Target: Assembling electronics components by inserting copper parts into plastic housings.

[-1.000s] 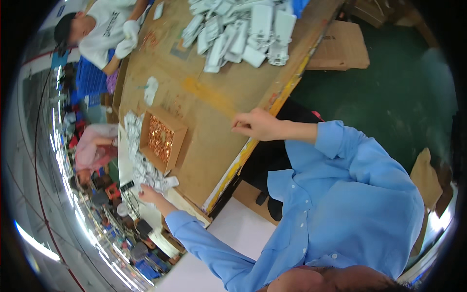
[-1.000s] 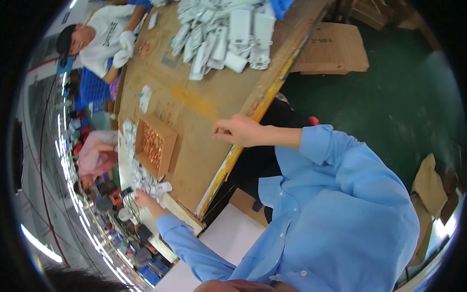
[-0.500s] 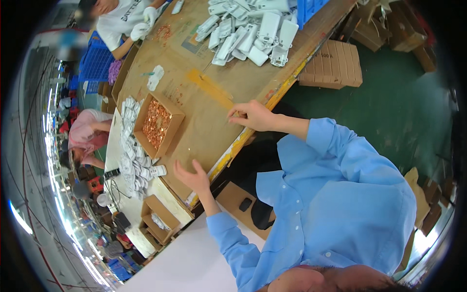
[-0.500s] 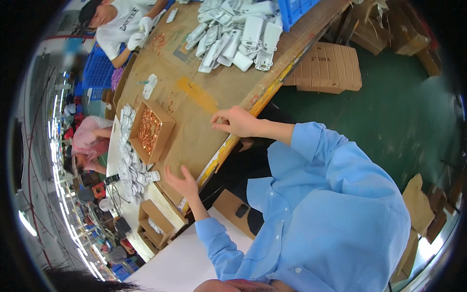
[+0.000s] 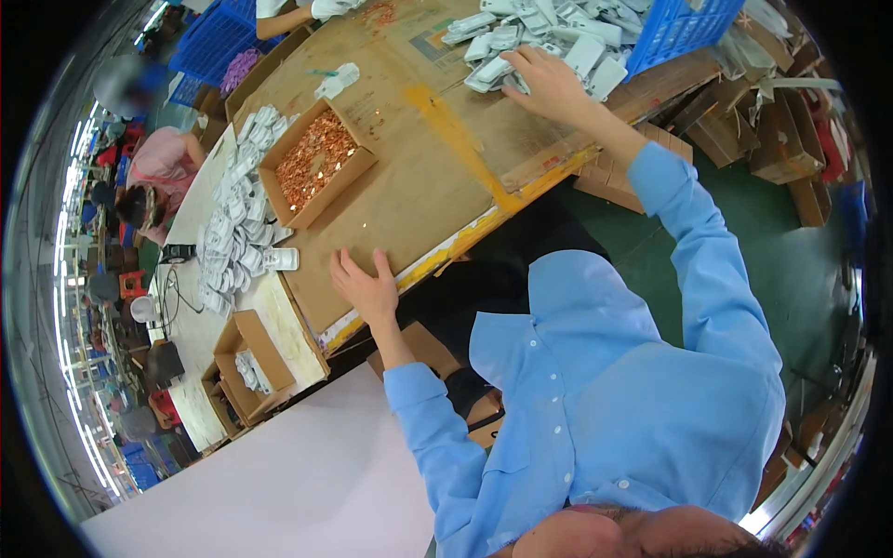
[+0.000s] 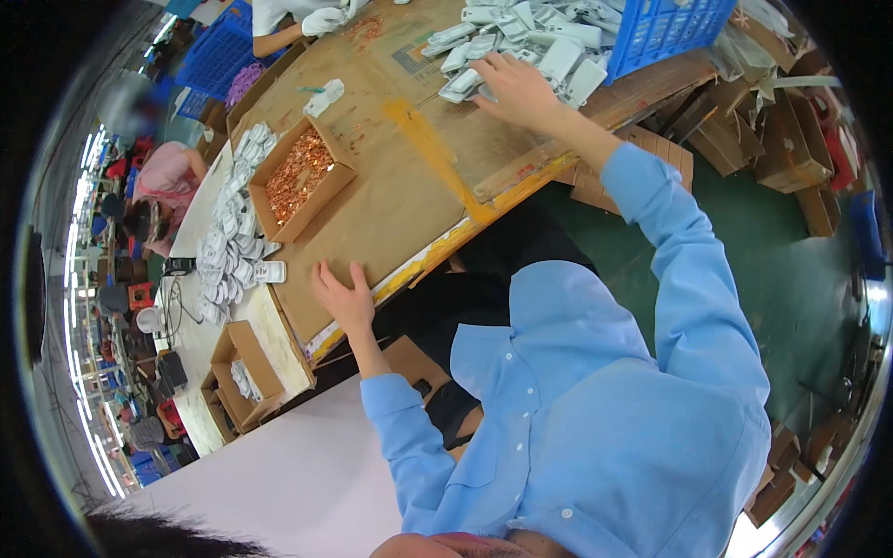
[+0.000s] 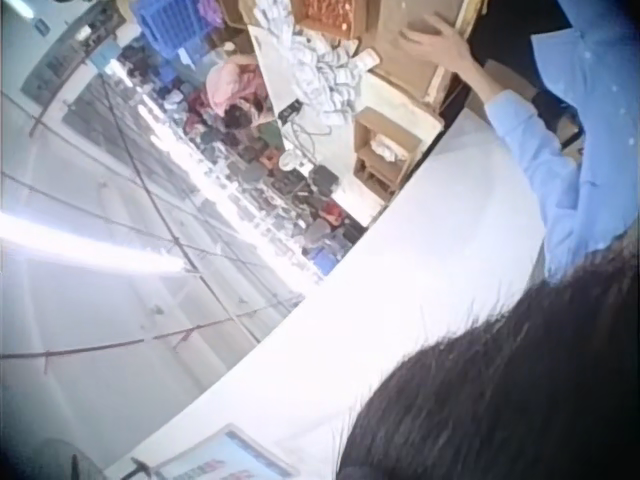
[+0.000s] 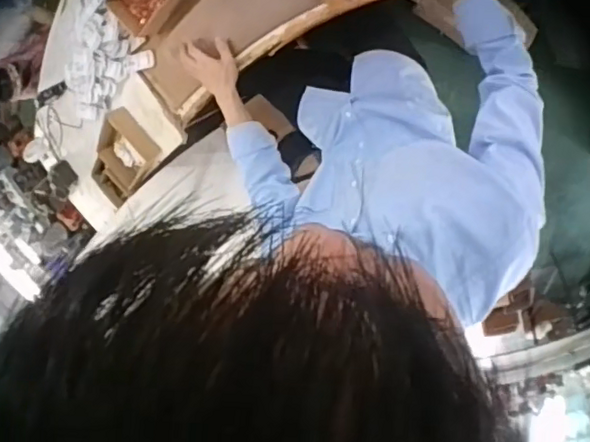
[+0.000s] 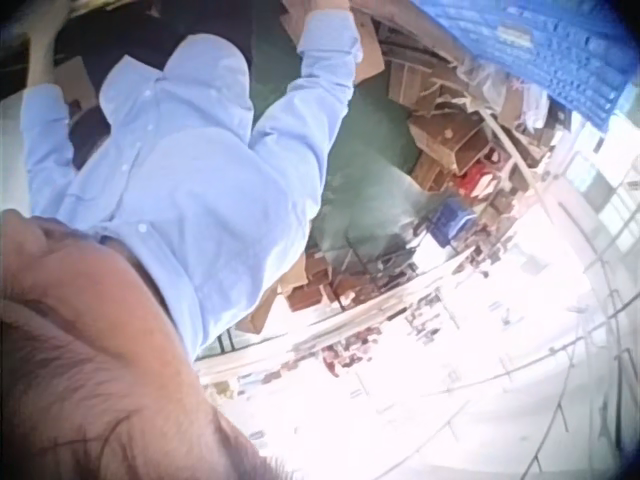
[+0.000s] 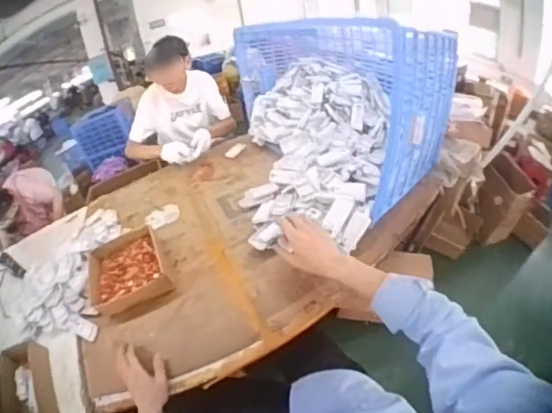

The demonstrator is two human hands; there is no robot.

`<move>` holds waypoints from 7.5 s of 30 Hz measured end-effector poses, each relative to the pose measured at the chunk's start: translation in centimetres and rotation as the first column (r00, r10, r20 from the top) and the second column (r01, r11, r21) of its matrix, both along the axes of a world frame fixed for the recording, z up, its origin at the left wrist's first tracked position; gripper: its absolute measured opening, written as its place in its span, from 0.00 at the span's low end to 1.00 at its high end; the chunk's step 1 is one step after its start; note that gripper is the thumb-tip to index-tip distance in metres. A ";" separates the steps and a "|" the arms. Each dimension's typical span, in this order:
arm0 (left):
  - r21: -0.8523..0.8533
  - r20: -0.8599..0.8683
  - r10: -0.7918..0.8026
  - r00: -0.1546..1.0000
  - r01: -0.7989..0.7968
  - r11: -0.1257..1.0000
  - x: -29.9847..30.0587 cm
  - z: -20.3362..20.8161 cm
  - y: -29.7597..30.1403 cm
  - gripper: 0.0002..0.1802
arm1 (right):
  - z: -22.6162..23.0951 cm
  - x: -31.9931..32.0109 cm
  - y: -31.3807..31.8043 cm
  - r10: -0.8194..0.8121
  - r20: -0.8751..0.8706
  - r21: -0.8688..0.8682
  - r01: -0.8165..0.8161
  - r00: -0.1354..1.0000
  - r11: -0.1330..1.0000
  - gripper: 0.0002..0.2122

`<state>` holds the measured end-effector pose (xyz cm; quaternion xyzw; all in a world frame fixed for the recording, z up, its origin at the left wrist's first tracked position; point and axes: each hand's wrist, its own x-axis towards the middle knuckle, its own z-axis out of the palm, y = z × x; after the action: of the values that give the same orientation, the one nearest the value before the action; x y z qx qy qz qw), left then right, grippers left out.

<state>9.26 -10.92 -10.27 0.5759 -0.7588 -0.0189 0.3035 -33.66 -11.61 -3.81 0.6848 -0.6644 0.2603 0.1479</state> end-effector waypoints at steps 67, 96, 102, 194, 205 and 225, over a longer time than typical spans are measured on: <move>0.260 -0.889 0.265 0.374 -0.065 0.964 1.7 0.5 -0.5 0.09 | -0.3 30.1 -24.4 0.116 0.244 0.564 -0.239 0.963 0.791 0.10; 0.364 -0.830 0.521 -0.199 0.514 0.777 -5.9 6.2 5.6 0.10 | -3.0 10.1 8.3 -0.324 0.910 0.076 -0.665 -0.259 0.743 0.05; 0.384 -0.832 0.551 -0.059 0.656 0.650 -10.3 5.6 9.3 0.11 | -2.7 8.2 13.4 -0.286 0.894 0.026 -0.598 -0.344 0.801 0.05; 0.512 -0.674 -0.048 0.737 0.513 0.689 -13.9 5.0 14.6 0.11 | -0.6 12.6 16.1 -0.006 0.852 0.304 -0.486 0.523 0.819 0.09; 0.473 -0.652 -0.093 0.753 0.499 0.726 -13.2 5.9 13.6 0.08 | 0.2 13.3 14.4 0.000 0.874 0.263 -0.475 0.485 0.840 0.07; 0.241 -0.679 0.337 0.652 -0.235 0.941 12.6 9.0 -21.7 0.23 | -5.5 12.2 6.1 0.140 0.918 -0.038 -0.267 0.372 0.963 0.08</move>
<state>21.90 -32.58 -1.29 0.6545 -0.4785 -0.2417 0.5332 -21.47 -5.52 -9.27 0.5140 -0.5606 0.5688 -0.3130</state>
